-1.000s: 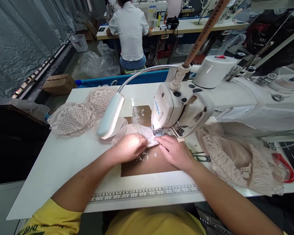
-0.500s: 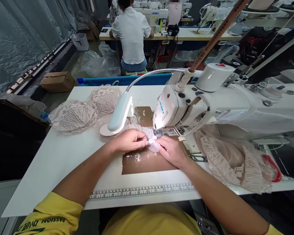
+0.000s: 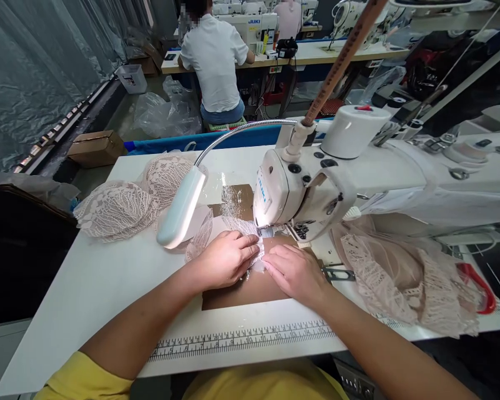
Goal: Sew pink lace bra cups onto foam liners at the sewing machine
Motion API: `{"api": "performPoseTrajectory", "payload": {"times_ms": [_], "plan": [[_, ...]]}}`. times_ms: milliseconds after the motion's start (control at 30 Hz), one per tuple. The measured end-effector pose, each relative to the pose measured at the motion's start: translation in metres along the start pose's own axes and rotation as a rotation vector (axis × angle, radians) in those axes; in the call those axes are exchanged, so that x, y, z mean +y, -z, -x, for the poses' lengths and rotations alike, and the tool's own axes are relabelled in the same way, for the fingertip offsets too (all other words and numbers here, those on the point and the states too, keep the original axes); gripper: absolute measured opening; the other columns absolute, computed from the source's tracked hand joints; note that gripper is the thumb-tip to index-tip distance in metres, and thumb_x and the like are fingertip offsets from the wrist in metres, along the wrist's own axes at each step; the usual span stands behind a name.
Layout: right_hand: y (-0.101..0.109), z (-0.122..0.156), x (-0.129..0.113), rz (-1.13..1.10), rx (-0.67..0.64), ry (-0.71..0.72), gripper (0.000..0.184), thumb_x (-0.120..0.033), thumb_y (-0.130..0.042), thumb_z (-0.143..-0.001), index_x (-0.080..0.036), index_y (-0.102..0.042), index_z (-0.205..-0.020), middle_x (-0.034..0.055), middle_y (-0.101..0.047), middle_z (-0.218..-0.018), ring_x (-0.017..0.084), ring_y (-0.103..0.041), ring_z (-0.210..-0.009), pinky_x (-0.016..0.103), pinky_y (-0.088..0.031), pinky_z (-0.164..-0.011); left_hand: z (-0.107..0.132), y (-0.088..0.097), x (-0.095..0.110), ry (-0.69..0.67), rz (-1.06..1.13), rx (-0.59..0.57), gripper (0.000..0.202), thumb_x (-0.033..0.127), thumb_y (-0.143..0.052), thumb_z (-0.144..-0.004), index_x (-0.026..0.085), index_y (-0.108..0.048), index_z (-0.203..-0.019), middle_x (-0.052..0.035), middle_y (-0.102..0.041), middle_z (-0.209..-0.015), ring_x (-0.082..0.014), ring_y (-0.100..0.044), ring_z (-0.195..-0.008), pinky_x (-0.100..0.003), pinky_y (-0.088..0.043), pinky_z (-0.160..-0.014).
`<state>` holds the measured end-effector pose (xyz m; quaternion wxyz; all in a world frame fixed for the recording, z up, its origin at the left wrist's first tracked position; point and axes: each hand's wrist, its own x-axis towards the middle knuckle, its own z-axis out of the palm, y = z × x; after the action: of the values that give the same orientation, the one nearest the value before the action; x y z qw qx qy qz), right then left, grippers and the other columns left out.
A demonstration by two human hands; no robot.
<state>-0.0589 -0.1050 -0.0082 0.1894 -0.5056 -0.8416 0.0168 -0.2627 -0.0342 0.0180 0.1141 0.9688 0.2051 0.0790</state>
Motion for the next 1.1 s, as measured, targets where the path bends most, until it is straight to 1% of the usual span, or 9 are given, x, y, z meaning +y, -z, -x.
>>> {"api": "performPoseTrajectory", "payload": {"times_ms": [133,300,433,567,667,767,867,967,1100], "plan": [[-0.004,-0.002,0.002,0.062,0.073,0.02,0.025,-0.018,-0.047,-0.091,-0.019,-0.069,-0.08,0.0018,-0.063,-0.07,0.013,-0.053,-0.067,0.026,-0.037,-0.066,-0.002,-0.001,0.0,0.036,-0.072,-0.027,0.04,0.024,-0.041,-0.093,0.014,-0.054,-0.129,-0.01,-0.052,-0.137,-0.0243,-0.052,-0.096,-0.038,-0.044,-0.081],[-0.003,-0.003,0.001,0.125,0.085,0.018,0.023,-0.016,-0.047,-0.09,-0.018,-0.069,-0.086,0.0014,-0.061,-0.068,0.014,-0.052,-0.065,0.027,-0.034,-0.061,-0.004,-0.005,-0.001,0.04,-0.144,-0.024,0.042,0.022,-0.041,-0.092,0.013,-0.052,-0.131,-0.011,-0.051,-0.138,-0.0261,-0.051,-0.101,-0.039,-0.042,-0.082],[0.0,-0.002,0.0,0.158,0.073,0.026,0.025,-0.01,-0.045,-0.087,-0.017,-0.069,-0.091,0.0026,-0.062,-0.071,0.015,-0.052,-0.067,0.028,-0.034,-0.061,-0.001,-0.009,-0.003,-0.001,-0.185,-0.012,0.04,0.018,-0.042,-0.092,0.015,-0.054,-0.13,-0.0099,-0.053,-0.136,-0.0237,-0.052,-0.098,-0.038,-0.041,-0.081],[-0.001,-0.001,0.001,0.173,0.054,0.024,0.027,-0.01,-0.045,-0.086,-0.016,-0.069,-0.097,0.003,-0.062,-0.072,0.015,-0.053,-0.068,0.028,-0.034,-0.059,-0.001,-0.011,-0.005,0.002,-0.174,-0.001,0.04,0.017,-0.044,-0.091,0.014,-0.055,-0.129,-0.0096,-0.053,-0.136,-0.0232,-0.051,-0.097,-0.037,-0.041,-0.081],[-0.003,-0.002,0.001,0.194,0.024,-0.016,0.03,-0.01,-0.046,-0.086,-0.016,-0.068,-0.105,0.0032,-0.064,-0.074,0.015,-0.055,-0.069,0.028,-0.033,-0.058,-0.002,-0.01,-0.007,0.009,-0.163,-0.001,0.042,0.016,-0.044,-0.09,0.013,-0.053,-0.131,-0.0101,-0.053,-0.136,-0.0239,-0.051,-0.098,-0.038,-0.042,-0.081],[-0.002,-0.005,-0.001,0.222,-0.041,-0.074,0.034,-0.009,-0.046,-0.085,-0.017,-0.067,-0.111,0.0049,-0.066,-0.079,0.016,-0.058,-0.073,0.029,-0.035,-0.058,-0.003,-0.01,-0.01,0.006,-0.17,0.001,0.042,0.015,-0.045,-0.089,0.013,-0.052,-0.131,-0.0109,-0.052,-0.136,-0.0251,-0.05,-0.101,-0.039,-0.042,-0.084],[-0.001,-0.008,-0.003,0.24,-0.094,-0.134,0.038,-0.009,-0.046,-0.085,-0.019,-0.066,-0.116,0.0069,-0.067,-0.085,0.017,-0.059,-0.072,0.029,-0.036,-0.057,-0.003,-0.01,-0.011,-0.009,-0.173,0.009,0.041,0.014,-0.047,-0.089,0.015,-0.052,-0.13,-0.0104,-0.053,-0.135,-0.0255,-0.05,-0.102,-0.039,-0.042,-0.086],[-0.001,-0.008,-0.001,0.232,-0.09,-0.156,0.04,-0.01,-0.045,-0.085,-0.019,-0.064,-0.119,0.0072,-0.068,-0.088,0.017,-0.059,-0.071,0.029,-0.036,-0.055,0.0,-0.009,-0.011,-0.041,-0.156,0.029,0.037,0.014,-0.046,-0.09,0.016,-0.055,-0.126,-0.0096,-0.057,-0.129,-0.0237,-0.05,-0.099,-0.039,-0.043,-0.087],[-0.002,-0.005,0.003,0.22,-0.037,-0.15,0.04,-0.01,-0.044,-0.086,-0.018,-0.064,-0.12,0.0063,-0.069,-0.088,0.017,-0.057,-0.068,0.029,-0.037,-0.058,0.003,-0.008,-0.009,-0.052,-0.111,0.038,0.033,0.013,-0.045,-0.09,0.016,-0.06,-0.119,-0.0099,-0.06,-0.122,-0.0217,-0.052,-0.096,-0.038,-0.043,-0.088]]}}
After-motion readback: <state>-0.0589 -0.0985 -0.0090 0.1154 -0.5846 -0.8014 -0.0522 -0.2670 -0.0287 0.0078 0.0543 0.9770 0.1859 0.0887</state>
